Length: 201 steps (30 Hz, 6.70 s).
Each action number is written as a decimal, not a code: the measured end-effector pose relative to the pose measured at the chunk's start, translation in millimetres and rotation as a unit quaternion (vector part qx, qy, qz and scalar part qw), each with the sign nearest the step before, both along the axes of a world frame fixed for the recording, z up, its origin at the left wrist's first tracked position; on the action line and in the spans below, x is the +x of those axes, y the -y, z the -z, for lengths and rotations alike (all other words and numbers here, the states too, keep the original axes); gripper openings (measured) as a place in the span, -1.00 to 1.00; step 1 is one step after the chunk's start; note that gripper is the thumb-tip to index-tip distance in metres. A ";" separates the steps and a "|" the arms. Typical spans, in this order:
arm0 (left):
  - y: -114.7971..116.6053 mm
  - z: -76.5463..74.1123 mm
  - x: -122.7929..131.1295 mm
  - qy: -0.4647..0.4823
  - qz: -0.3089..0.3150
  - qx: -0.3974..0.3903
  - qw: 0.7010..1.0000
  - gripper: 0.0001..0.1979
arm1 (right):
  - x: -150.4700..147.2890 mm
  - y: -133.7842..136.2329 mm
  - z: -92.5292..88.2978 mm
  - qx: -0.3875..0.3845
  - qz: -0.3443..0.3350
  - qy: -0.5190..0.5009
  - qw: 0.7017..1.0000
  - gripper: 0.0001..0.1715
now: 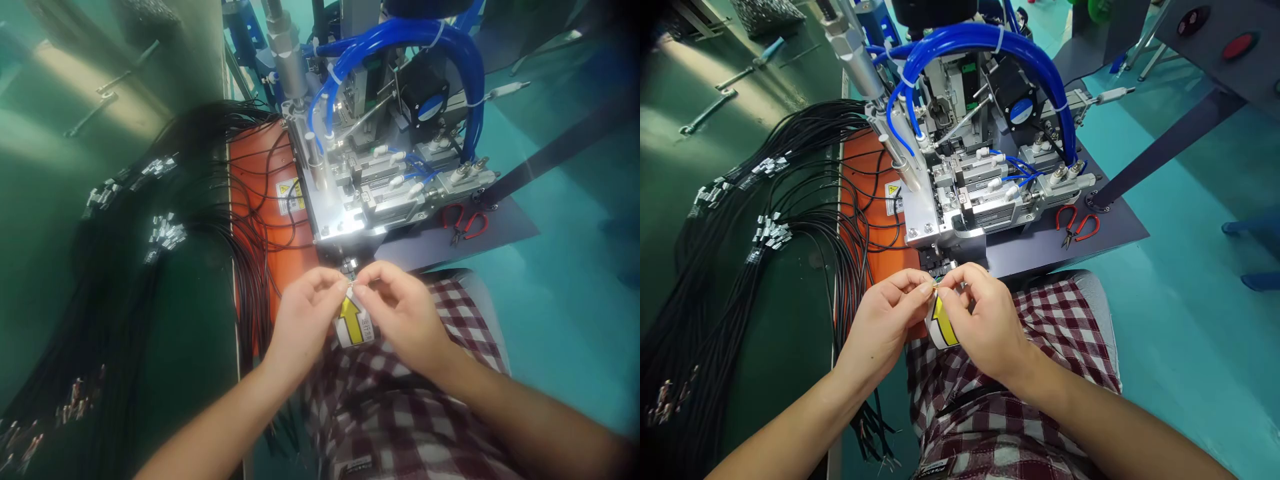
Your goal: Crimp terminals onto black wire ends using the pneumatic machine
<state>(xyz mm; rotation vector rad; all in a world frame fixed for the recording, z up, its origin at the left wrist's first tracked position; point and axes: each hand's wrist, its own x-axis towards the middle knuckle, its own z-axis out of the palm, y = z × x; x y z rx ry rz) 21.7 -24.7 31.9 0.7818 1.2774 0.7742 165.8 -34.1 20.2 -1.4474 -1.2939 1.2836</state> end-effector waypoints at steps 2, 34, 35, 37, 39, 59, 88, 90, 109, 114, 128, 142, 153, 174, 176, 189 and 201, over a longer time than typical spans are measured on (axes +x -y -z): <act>0.7 -0.7 0.1 0.000 0.001 -0.002 1.000 -0.78 | -1.2 2.2 1.2 0.074 0.006 0.036 0.997 -0.93; -1.6 -2.9 1.6 -0.050 0.010 0.025 0.998 -0.79 | 8.5 -10.9 -1.9 -0.083 -0.012 -0.037 0.996 -0.77; -1.8 -2.7 1.4 -0.046 0.010 0.021 0.999 -0.79 | 9.7 -11.1 -1.6 -0.082 -0.009 -0.035 0.996 -0.77; -1.9 -2.2 1.0 -0.042 0.013 0.020 0.999 -0.79 | 10.9 -10.2 -0.5 -0.078 -0.016 -0.030 0.996 -0.79; -1.8 -1.8 0.9 -0.042 0.013 0.025 0.999 -0.79 | 10.2 -8.1 0.8 -0.068 -0.025 -0.028 0.997 -0.82; -1.8 -1.7 2.5 -0.033 0.017 0.032 0.999 -0.81 | 8.2 -8.7 -0.1 -0.063 -0.003 -0.051 0.997 -0.77; -27.5 25.6 -13.5 -0.371 0.189 0.486 0.768 -0.83 | 16.2 -39.3 26.5 -0.129 0.010 -0.075 0.989 -0.70; -26.9 29.7 -18.1 -0.382 0.202 0.495 0.754 -0.78 | 16.7 -40.5 28.8 -0.128 0.014 -0.074 0.989 -0.70; -30.8 32.3 -22.0 -0.454 0.231 0.499 0.701 -0.69 | 6.1 -43.0 32.4 -0.116 0.047 -0.047 0.991 -0.74; -30.1 32.5 -22.1 -0.465 0.239 0.495 0.694 -0.69 | 5.7 -42.9 33.1 -0.117 0.049 -0.047 0.991 -0.74; -30.4 31.3 -23.0 -0.510 0.262 0.499 0.650 -0.66 | 5.0 -41.4 37.1 -0.092 0.053 -0.024 0.994 -0.74; -29.2 31.4 -20.7 -0.515 0.258 0.508 0.640 -0.66 | 3.1 -39.8 39.6 -0.045 0.056 0.014 0.997 -0.75; -30.9 31.6 -21.0 -0.505 0.252 0.519 0.642 -0.68 | 3.2 -40.5 39.8 -0.076 0.056 -0.010 0.995 -0.73; -28.7 37.8 -25.7 -0.477 0.257 0.497 0.678 -0.61 | 11.9 -47.1 44.6 -0.126 0.000 -0.080 0.989 -0.74; -27.4 37.6 -26.1 -0.481 0.260 0.496 0.674 -0.59 | 11.3 -47.0 45.4 -0.113 0.002 -0.069 0.991 -0.75; -30.9 36.2 -25.5 -0.437 0.256 0.501 0.701 -0.68 | 10.8 -46.5 44.7 -0.109 0.005 -0.048 0.993 -0.74; -26.7 33.4 -26.5 -0.449 0.259 0.495 0.697 -0.71 | 6.5 -38.8 48.8 -0.005 0.030 0.062 0.998 -0.77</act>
